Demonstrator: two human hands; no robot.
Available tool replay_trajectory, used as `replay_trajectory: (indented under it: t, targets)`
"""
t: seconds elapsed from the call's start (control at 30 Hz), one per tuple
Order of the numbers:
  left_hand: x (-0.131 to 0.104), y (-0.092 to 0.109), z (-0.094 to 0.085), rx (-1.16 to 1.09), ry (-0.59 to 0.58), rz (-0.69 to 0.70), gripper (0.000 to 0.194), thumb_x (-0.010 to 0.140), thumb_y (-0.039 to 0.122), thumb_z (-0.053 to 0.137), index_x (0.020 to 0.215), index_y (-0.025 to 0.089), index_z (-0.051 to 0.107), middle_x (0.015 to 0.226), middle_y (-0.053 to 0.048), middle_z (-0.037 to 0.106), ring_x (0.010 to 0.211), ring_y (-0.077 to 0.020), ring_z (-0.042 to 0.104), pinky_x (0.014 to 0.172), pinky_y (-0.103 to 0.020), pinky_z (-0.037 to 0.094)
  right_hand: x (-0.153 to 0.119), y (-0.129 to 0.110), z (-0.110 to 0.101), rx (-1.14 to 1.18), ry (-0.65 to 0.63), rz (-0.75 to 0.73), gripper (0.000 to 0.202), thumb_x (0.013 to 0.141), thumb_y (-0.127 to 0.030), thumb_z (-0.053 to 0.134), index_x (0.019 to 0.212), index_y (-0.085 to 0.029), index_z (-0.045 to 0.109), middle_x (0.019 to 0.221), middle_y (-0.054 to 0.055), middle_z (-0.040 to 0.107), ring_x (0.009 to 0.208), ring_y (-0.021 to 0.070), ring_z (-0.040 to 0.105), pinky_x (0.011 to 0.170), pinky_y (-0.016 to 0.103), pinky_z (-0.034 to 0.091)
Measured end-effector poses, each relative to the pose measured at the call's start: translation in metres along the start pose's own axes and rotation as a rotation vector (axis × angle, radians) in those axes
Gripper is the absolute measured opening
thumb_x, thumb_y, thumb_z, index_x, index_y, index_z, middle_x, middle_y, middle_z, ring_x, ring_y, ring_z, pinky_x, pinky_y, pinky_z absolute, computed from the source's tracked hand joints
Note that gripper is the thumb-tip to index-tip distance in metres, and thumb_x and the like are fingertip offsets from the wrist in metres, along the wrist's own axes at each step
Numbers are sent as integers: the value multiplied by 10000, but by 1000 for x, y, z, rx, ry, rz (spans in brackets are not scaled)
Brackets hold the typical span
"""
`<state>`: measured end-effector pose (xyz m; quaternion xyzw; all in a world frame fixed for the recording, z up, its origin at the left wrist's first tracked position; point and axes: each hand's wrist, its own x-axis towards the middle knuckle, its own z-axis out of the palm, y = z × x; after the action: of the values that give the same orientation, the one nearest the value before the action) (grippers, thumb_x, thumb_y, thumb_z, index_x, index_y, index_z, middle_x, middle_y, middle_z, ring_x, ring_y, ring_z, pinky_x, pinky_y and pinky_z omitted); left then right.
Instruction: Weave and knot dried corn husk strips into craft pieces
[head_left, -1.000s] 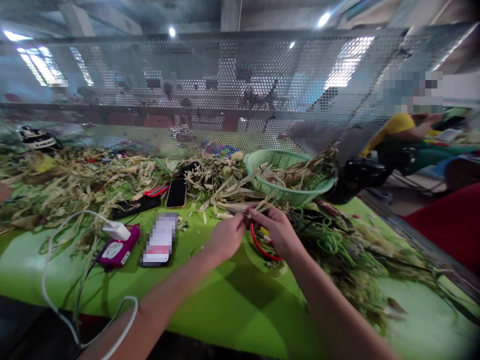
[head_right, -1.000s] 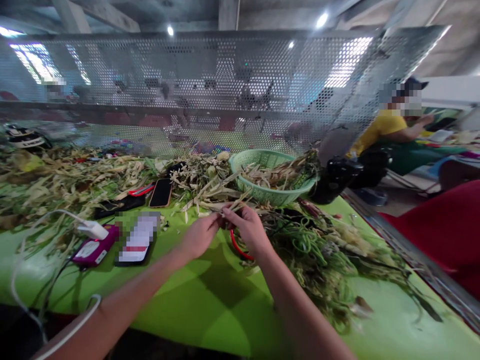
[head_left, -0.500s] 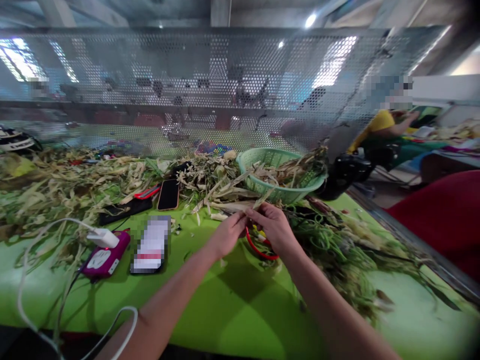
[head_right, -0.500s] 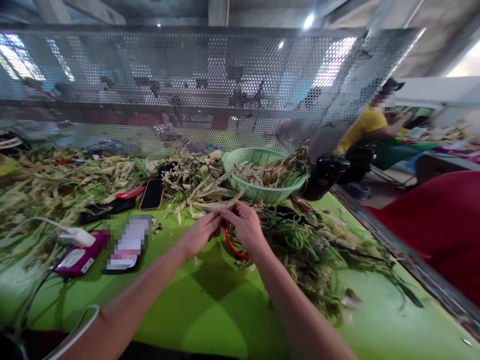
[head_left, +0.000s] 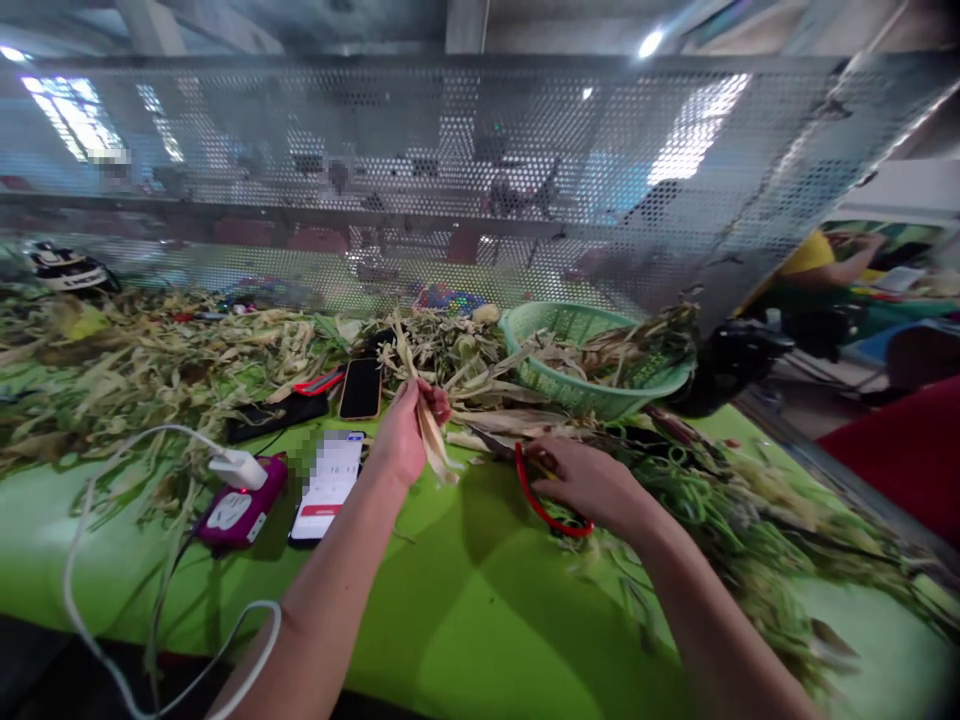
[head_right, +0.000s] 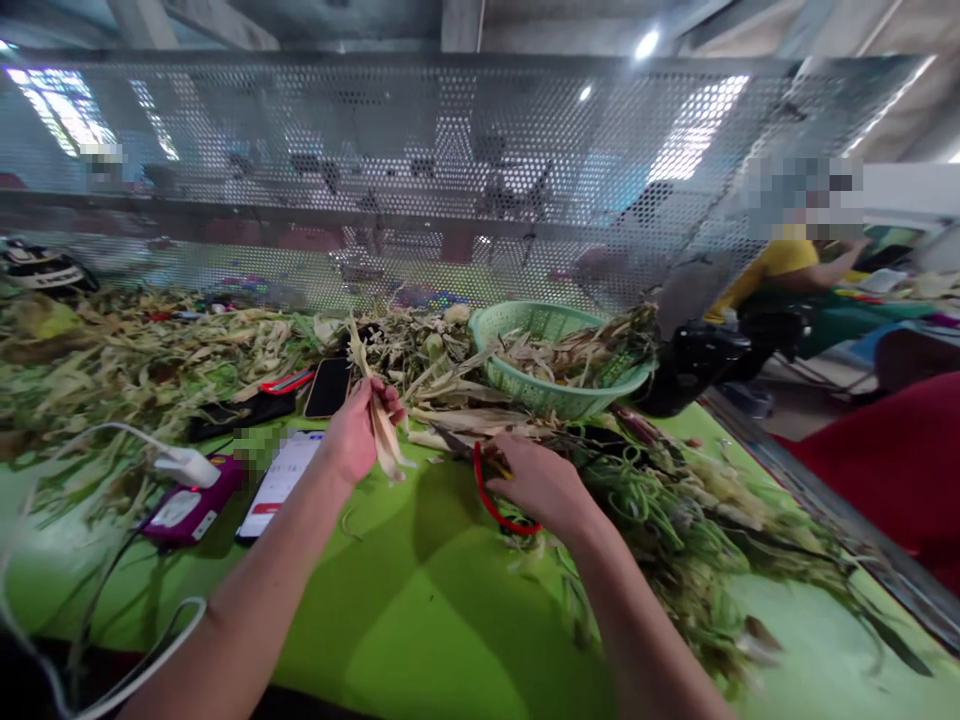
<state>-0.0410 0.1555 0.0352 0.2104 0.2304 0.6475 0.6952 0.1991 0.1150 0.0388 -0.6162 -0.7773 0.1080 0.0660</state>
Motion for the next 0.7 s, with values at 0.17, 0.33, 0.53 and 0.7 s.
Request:
replay_trajectory:
  t: [0.17, 0.33, 0.53, 0.7]
  targets:
    - [-7, -3, 11, -29, -9, -8, 194, 921, 237, 462, 747, 169, 516, 652, -1, 600, 586, -99, 566, 665, -250, 496, 11, -10, 21, -10, 88, -64, 402, 739, -148, 575, 1133, -221, 614, 1095, 77, 650, 983, 237, 603, 790, 291, 412]
    - [-11, -18, 13, -1, -31, -1, 179, 895, 263, 513, 744, 167, 512, 647, -2, 601, 617, -108, 582, 689, -254, 483, 14, -32, 28, 204, 329, -106, 247, 872, -241, 490, 1078, -214, 625, 1090, 88, 640, 1013, 250, 575, 848, 329, 412]
    - [-15, -41, 13, -19, -35, 7, 198, 836, 324, 608, 750, 172, 514, 675, 8, 612, 666, -107, 603, 754, -261, 479, 4, -65, 44, 797, 92, -164, 277, 914, -451, 472, 975, -206, 584, 893, 27, 650, 804, 187, 586, 690, 271, 442]
    - [-22, -34, 20, -75, -20, -54, 180, 857, 299, 578, 755, 172, 500, 663, 8, 588, 627, -102, 574, 706, -258, 480, 4, -72, 65, 815, -41, -176, 189, 910, -342, 462, 782, -203, 485, 661, -8, 573, 598, 146, 526, 549, 241, 393]
